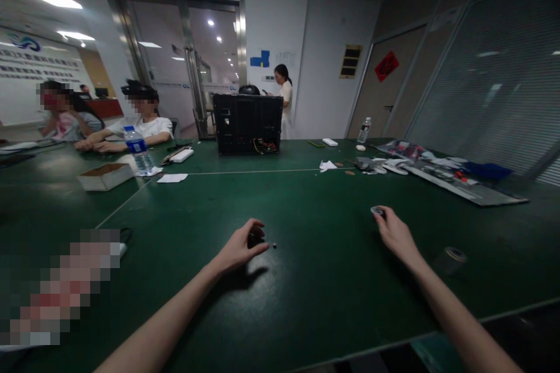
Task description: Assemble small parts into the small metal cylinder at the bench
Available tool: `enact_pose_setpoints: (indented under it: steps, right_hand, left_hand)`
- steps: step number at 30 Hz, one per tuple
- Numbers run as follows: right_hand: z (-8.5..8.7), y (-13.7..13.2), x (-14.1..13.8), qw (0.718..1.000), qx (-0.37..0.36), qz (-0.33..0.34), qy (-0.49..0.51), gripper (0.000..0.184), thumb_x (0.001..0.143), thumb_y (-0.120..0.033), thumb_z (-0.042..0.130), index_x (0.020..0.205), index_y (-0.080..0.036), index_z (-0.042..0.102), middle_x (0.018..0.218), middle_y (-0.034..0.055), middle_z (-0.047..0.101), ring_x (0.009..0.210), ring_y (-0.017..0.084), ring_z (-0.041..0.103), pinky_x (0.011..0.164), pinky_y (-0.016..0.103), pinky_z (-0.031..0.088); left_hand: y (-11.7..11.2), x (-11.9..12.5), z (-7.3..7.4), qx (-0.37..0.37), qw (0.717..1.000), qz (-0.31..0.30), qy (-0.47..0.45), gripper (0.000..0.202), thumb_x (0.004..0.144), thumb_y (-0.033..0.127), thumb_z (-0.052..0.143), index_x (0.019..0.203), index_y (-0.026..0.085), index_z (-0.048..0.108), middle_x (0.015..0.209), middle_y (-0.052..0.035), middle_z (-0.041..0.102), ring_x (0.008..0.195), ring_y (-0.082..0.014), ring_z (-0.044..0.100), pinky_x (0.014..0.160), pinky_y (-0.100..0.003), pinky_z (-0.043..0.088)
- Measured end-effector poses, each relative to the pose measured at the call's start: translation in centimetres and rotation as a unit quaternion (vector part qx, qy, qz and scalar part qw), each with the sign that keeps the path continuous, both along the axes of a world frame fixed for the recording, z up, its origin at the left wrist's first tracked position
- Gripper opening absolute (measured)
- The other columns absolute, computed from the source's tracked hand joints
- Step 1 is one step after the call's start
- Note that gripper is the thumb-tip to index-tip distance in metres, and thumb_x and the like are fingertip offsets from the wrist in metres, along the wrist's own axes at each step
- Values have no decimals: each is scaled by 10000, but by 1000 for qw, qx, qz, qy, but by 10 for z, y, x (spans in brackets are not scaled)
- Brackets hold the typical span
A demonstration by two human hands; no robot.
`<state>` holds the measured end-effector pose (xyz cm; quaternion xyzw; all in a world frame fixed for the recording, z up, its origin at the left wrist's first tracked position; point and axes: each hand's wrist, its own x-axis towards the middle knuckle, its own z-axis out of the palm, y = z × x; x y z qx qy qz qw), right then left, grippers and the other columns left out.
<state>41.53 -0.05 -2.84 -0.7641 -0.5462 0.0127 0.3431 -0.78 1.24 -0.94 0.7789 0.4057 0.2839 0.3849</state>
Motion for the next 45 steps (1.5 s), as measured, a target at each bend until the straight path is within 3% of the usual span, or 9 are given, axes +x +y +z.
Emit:
enact_pose_setpoints:
  steps: [3, 6, 21, 24, 27, 30, 35, 40, 45]
  right_hand:
    - [-23, -1, 52, 992, -76, -97, 4, 435, 868, -333, 339, 1199, -86, 473, 1066, 185, 630, 913, 293, 626, 763, 384, 500]
    - [-36, -3, 72, 989, -102, -110, 15, 445, 859, -308, 350, 1200, -51, 475, 1057, 216, 627, 886, 302, 638, 719, 383, 517]
    - [-44, -1, 69, 990, -64, -109, -70, 688, 816, -439, 478, 1298, 33, 343, 1240, 290, 478, 1142, 363, 503, 911, 426, 457]
    - [-26, -5, 43, 985, 11, -87, -147, 728, 815, -426, 498, 1335, 38, 289, 1312, 295, 390, 1234, 380, 395, 984, 460, 389]
    - [-3, -9, -5, 985, 45, 0, -169, 632, 824, -399, 512, 1319, -37, 362, 1323, 241, 400, 1249, 353, 370, 1016, 476, 347]
    - [17, -14, -69, 979, 2, 172, -110, 399, 854, -377, 496, 1194, -169, 520, 1230, 139, 515, 1138, 286, 488, 949, 439, 417]
    - [32, -14, -167, 906, -56, 413, -75, 275, 843, -299, 544, 1101, -217, 596, 1053, 83, 612, 997, 239, 569, 870, 371, 442]
    - [32, 5, -220, 868, -139, 464, -110, 240, 788, -247, 606, 1014, -168, 615, 952, 94, 619, 862, 216, 586, 732, 295, 425]
    - [22, 17, -229, 864, -133, 484, -41, 98, 824, -152, 528, 853, -148, 621, 824, 49, 636, 763, 148, 571, 688, 241, 395]
  left_hand:
    - [0, 0, 1, 7, 1000, -3, 4, 434, 779, 428, 625, 1115, 191, 486, 1042, -86, 620, 969, -218, 588, 887, -373, 462]
    - [0, 0, 2, 4, 1000, -8, 12, 439, 784, 432, 620, 1122, 189, 481, 1047, -88, 616, 969, -215, 583, 887, -367, 460]
    - [1, -1, -3, 12, 1000, -8, 17, 490, 735, 388, 675, 1137, 186, 482, 1052, -84, 621, 971, -217, 583, 880, -364, 449]
    - [1, 0, -4, 23, 1000, -8, 19, 464, 734, 352, 675, 1125, 183, 491, 1040, -84, 629, 965, -215, 588, 878, -356, 448]
    - [1, 1, -3, 31, 999, -12, 22, 388, 750, 322, 656, 1081, 171, 523, 1023, -85, 634, 947, -209, 593, 862, -341, 454]
    - [1, 2, -4, 41, 998, -6, 36, 280, 769, 299, 628, 1004, 160, 567, 989, -79, 633, 894, -203, 596, 815, -327, 469]
    - [3, 4, -9, 63, 997, 6, 47, 216, 767, 251, 606, 963, 162, 588, 940, -67, 631, 845, -200, 591, 765, -312, 474]
    - [2, 5, -7, 87, 994, 6, 67, 192, 762, 210, 584, 946, 158, 588, 912, -60, 630, 834, -195, 581, 754, -297, 465]
    - [1, 5, -6, 93, 992, 11, 84, 168, 770, 215, 569, 927, 166, 598, 906, -55, 635, 819, -188, 579, 741, -287, 457]
